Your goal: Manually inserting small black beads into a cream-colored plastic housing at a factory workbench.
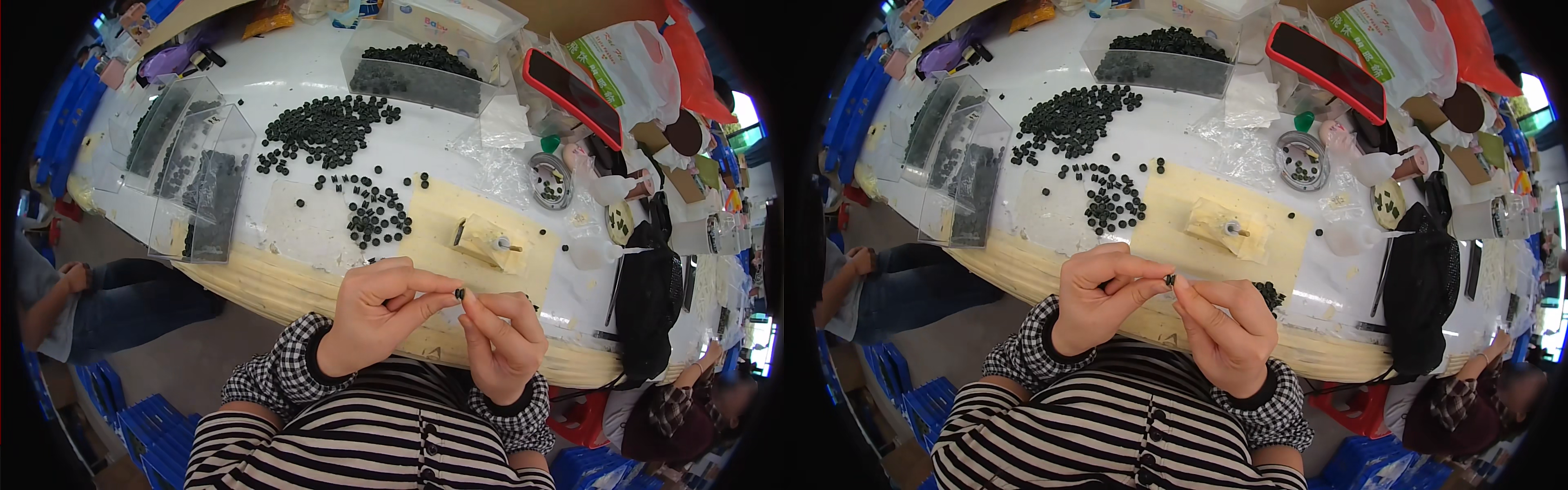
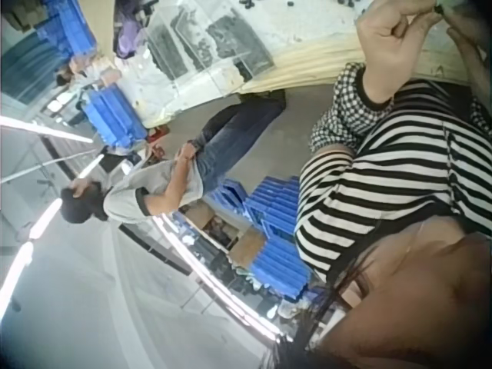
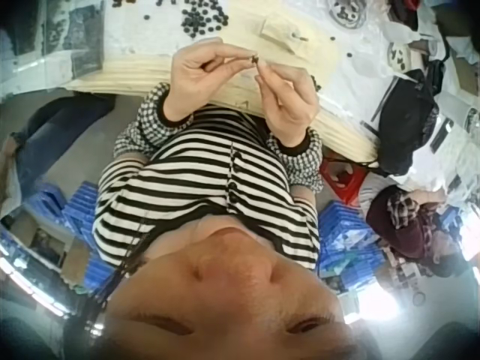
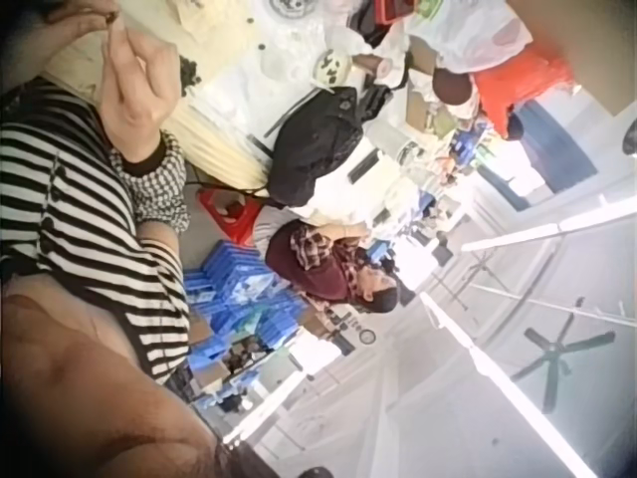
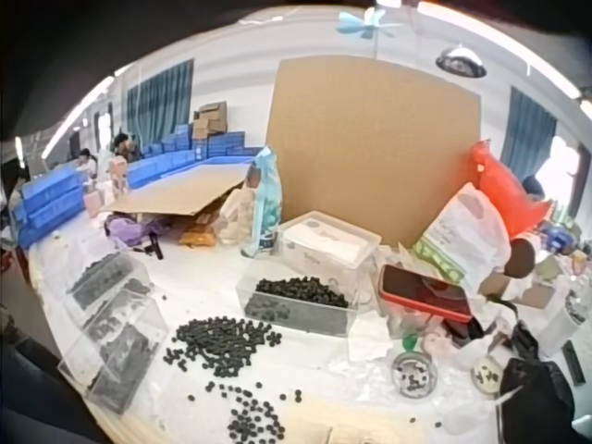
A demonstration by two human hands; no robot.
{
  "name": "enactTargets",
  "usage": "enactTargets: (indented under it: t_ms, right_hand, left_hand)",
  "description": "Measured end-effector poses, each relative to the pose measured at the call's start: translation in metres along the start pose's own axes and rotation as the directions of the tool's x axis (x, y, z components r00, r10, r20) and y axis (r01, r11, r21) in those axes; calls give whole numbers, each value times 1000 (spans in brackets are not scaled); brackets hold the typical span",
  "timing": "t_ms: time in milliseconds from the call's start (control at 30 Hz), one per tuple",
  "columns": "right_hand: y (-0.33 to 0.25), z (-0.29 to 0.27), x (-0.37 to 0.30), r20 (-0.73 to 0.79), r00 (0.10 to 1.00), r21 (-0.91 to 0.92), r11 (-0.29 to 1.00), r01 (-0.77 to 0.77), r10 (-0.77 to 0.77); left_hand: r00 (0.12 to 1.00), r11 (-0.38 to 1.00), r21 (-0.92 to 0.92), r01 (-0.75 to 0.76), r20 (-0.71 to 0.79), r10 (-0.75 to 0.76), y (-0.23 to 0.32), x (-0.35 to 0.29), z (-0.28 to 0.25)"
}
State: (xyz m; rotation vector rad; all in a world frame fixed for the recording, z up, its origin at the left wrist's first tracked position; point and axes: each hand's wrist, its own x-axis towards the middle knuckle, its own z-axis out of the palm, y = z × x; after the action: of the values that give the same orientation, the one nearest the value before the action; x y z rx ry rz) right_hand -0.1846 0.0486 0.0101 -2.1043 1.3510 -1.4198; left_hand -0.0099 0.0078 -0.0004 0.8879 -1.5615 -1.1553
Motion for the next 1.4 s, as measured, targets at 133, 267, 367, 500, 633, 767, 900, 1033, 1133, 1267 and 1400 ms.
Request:
enactTargets:
  t_ms: [133,267,367,500,633,767,900,1033,1133,1267,1400]
  right_hand:
    - [0,0,-1,-5,1000,-13,1000,0,0]
    - [1,0,0,4,1000,12,1000,18,-18]
    - [3,-1,1,19,1000,33,999,24,-24]
    - [4,-1,0,34,999,27,999,29,-30]
    - [5,-1,0,43,999,28,999,25,-26]
    - [5,-1,0,33,999,28,999,24,-25]
    - [5,0,0,26,999,18,1000,26,-26]
    - [4,1,-1,10,1000,17,1000,23,-23]
    - [2,0,0,2,1000,-5,1000,15,-15]
    - [1,0,1,-21,1000,-26,999,20,-21]
    - [0,1,1,-37,999,-43,999,17,-18]
  left_hand:
    - [1000,1000,-9,6,3,-6,1,0,0]
    - [1000,1000,-22,-6,7,6,-1,0,0]
    - [1000,999,-41,6,8,-6,1,0,1]
    - [1000,999,-30,9,14,-8,1,0,0]
    - [1000,999,-29,15,13,-15,1,0,0]
    - [1000,999,-32,15,15,-15,0,1,0]
    - [999,998,-50,46,18,-45,1,0,1]
    - [998,997,-51,51,31,-50,2,0,0]
    - [998,998,-41,46,36,-44,2,0,0]
    - [998,996,-54,65,32,-63,5,1,2]
    - [999,996,-79,37,10,-36,3,2,3]
